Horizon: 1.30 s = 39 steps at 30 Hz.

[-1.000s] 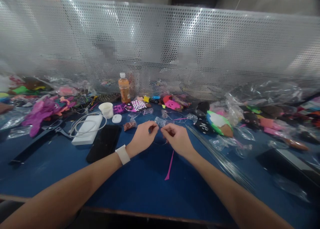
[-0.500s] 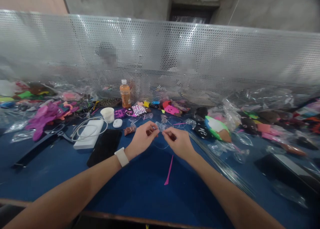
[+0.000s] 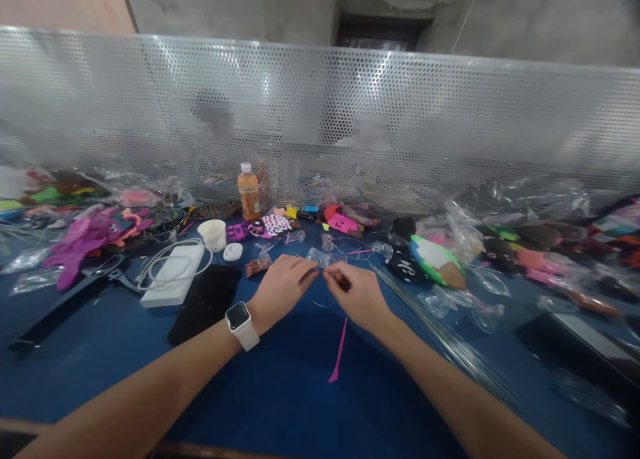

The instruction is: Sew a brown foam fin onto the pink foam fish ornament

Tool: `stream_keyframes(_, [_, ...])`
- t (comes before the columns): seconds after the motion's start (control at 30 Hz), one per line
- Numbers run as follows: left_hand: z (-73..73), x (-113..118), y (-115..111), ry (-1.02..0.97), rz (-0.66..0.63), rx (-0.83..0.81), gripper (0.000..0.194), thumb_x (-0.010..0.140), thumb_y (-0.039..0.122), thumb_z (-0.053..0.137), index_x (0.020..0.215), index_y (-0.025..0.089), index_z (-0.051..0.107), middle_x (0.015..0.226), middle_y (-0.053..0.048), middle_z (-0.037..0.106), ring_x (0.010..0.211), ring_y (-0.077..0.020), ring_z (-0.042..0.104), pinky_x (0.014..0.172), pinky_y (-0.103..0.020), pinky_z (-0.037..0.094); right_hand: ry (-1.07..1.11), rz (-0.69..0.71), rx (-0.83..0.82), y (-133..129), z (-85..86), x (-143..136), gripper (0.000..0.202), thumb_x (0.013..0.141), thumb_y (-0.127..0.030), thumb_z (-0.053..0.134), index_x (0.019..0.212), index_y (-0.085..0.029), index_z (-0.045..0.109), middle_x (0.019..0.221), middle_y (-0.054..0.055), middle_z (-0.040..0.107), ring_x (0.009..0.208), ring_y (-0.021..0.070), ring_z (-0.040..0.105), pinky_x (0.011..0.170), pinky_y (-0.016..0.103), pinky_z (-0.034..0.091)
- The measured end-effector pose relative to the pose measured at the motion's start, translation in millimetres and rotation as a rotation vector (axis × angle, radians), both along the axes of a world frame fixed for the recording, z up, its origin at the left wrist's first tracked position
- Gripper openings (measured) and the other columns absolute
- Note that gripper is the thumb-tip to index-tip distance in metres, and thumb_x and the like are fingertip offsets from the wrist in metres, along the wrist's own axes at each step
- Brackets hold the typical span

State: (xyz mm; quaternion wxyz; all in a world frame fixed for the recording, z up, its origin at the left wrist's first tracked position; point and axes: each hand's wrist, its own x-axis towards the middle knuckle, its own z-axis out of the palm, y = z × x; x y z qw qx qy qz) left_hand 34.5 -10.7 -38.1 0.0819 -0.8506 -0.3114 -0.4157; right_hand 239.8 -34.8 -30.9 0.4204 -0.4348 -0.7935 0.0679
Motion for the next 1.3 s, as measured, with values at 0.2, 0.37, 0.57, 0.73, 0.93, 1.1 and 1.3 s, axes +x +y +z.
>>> stream_keyframes(0.2, [1.3, 2.7, -4.1, -0.065, 0.02, -0.284, 0.016, 0.105, 0.03, 0.059, 0.108, 0.02, 0.071, 0.102, -0.004, 0.078, 0.087, -0.0206, 0.071, 0.082, -0.036, 0.051, -0.121, 0.008, 0.11, 3.7, 1.2, 4.3, 0.012, 0.101, -0.022, 0.059, 0.095, -0.022, 0.069, 0.068, -0.002, 0.064, 0.059, 0.0137, 0.059, 0.06, 0.026, 0.041])
stream_keyframes(0.37, [12.2, 3.8, -5.4, -0.229, -0.109, -0.602, 0.022, 0.104, 0.031, 0.059, 0.092, 0.019, 0.074, 0.091, -0.002, 0.077, 0.081, -0.017, 0.069, 0.077, -0.03, 0.049, -0.264, 0.022, 0.232, 8.2, 5.5, 11.0, 0.016, 0.105, -0.021, 0.055, 0.1, -0.022, 0.07, 0.089, 0.002, 0.076, 0.078, 0.0177, 0.071, 0.068, 0.029, 0.046])
stream_keyframes(0.57, [7.2, 6.8, -0.5, -0.374, -0.22, -0.898, 0.033, 0.102, 0.037, 0.06, 0.079, 0.017, 0.074, 0.08, -0.003, 0.074, 0.073, -0.0148, 0.062, 0.07, -0.027, 0.044, -0.363, 0.005, 0.325, 19.2, -0.7, 19.0, 0.02, 0.108, -0.026, 0.053, 0.103, -0.022, 0.071, 0.09, 0.003, 0.076, 0.084, 0.0197, 0.07, 0.073, 0.031, 0.049])
stream_keyframes(0.73, [1.9, 10.7, 0.1, -0.563, -0.366, -1.148, 0.032, 0.099, 0.04, 0.063, 0.079, 0.015, 0.071, 0.077, -0.004, 0.072, 0.073, -0.0129, 0.061, 0.073, -0.026, 0.046, -0.348, 0.004, 0.314, 19.5, -1.3, 20.5, 0.018, 0.107, -0.026, 0.056, 0.1, -0.023, 0.072, 0.086, 0.002, 0.075, 0.08, 0.0196, 0.068, 0.074, 0.032, 0.051])
stream_keyframes(0.93, [0.2, 7.8, 0.9, -0.476, -0.397, -1.067, 0.036, 0.1, 0.042, 0.061, 0.077, 0.015, 0.066, 0.071, -0.003, 0.067, 0.066, -0.0121, 0.059, 0.066, -0.025, 0.047, -0.43, 0.115, 0.315, 13.2, 5.3, 13.8, 0.019, 0.1, -0.027, 0.068, 0.118, -0.022, 0.067, 0.106, 0.006, 0.074, 0.097, 0.022, 0.069, 0.079, 0.033, 0.055])
stream_keyframes(1.1, [2.6, 2.7, -0.9, -0.311, -0.36, -0.874, 0.03, 0.101, 0.035, 0.057, 0.082, 0.015, 0.068, 0.074, -0.003, 0.068, 0.066, -0.0118, 0.059, 0.064, -0.023, 0.045, -0.471, 0.169, 0.388, 12.4, -0.4, 12.9, 0.019, 0.101, -0.026, 0.065, 0.121, -0.024, 0.067, 0.109, 0.007, 0.073, 0.099, 0.0214, 0.068, 0.079, 0.032, 0.057])
stream_keyframes(1.3, [13.4, -0.2, -1.9, -0.274, -0.32, -0.804, 0.032, 0.103, 0.039, 0.055, 0.084, 0.016, 0.063, 0.066, 0.001, 0.061, 0.06, -0.0109, 0.055, 0.06, -0.023, 0.042, -0.469, 0.171, 0.342, 8.0, -2.5, 14.8, 0.024, 0.102, -0.019, 0.059, 0.106, -0.033, 0.078, 0.124, 0.003, 0.07, 0.107, 0.0229, 0.064, 0.088, 0.037, 0.054])
